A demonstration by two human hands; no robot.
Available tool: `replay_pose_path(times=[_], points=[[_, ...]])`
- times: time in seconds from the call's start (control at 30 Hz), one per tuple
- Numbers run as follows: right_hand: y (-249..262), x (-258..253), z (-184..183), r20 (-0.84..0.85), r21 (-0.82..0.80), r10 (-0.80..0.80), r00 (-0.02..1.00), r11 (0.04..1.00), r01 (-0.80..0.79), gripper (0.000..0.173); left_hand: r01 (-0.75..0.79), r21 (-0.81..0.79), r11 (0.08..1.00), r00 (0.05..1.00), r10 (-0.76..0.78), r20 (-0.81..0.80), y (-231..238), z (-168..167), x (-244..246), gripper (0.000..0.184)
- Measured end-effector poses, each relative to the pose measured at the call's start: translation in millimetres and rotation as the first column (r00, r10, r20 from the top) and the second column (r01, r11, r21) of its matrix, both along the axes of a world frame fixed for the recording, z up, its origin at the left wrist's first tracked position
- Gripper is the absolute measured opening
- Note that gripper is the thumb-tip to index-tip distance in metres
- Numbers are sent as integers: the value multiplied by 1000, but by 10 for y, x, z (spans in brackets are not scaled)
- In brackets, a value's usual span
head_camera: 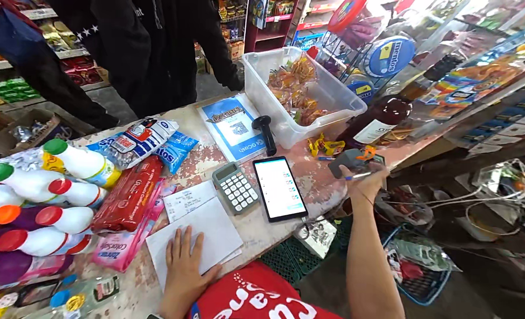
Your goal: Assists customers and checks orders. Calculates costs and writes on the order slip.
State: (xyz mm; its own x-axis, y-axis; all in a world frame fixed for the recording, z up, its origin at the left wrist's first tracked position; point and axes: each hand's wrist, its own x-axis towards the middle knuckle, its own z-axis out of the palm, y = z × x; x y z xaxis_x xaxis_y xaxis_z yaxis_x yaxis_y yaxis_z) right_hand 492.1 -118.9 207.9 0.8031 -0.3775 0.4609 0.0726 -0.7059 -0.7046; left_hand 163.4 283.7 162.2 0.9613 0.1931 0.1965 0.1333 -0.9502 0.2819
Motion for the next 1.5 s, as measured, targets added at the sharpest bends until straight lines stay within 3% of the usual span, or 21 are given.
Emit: replay_pose_path(times=[0.03,0.1,0.17,0.23,0.3,0.33,0.43,0.5,0.63,0.73,0.87,1.03,1.27,1.43,1.5], points=[[69,-49,48,94,-50,-39,995,998,44,95,-1,1,1000,1000,1,-1,-3,5,5,99],[407,-189,230,334,-127,-23,942,989,69,73,-10,3,1000,1000,10,10,-19,16,16,98],[921,-342,378,332,-177,123,935,982,-66,44,-8,3,1000,1000,8,3,-18,23,0,97],[1440,-354,492,36,-168,305,952,940,-295,37,-4,8,1000,1000,4,-2,-9,22,-9,97],[1835,-136,560,-323,-89,379,867,900,-427,46,3,4,1000,1000,-3,-5,-7,22,2,96],[1984,7,539,-424,-52,381,822,895,-442,50,4,3,1000,1000,-4,-4,-11,24,8,96],[2311,350,424,-566,-49,319,760,907,-418,57,-3,-8,1000,1000,3,-8,-13,50,28,97],[2408,404,322,-581,-88,275,766,914,-395,52,-3,-2,1000,1000,3,15,-12,37,28,96],[2219,304,275,-438,-124,359,824,884,-451,39,-6,-27,1000,1000,6,-3,-14,27,19,96],[1732,-142,318,-274,-204,435,857,845,-494,37,-12,-23,1000,1000,13,13,-13,-7,14,95],[1063,-750,256,-34,-254,361,932,899,-358,38,-5,-41,999,1000,6,12,-28,2,10,95],[756,-769,126,-207,-181,158,966,964,-196,42,2,-56,998,999,-5,-37,-26,70,-15,95],[787,-495,61,-301,-233,162,940,943,-238,48,42,-184,982,971,-83,-223,113,238,22,90],[801,-425,36,-373,-218,93,923,958,-185,54,53,-217,975,966,-105,-238,146,237,47,85],[823,-466,110,-303,-280,89,949,943,-178,58,53,-207,977,963,-104,-247,126,236,32,86]])
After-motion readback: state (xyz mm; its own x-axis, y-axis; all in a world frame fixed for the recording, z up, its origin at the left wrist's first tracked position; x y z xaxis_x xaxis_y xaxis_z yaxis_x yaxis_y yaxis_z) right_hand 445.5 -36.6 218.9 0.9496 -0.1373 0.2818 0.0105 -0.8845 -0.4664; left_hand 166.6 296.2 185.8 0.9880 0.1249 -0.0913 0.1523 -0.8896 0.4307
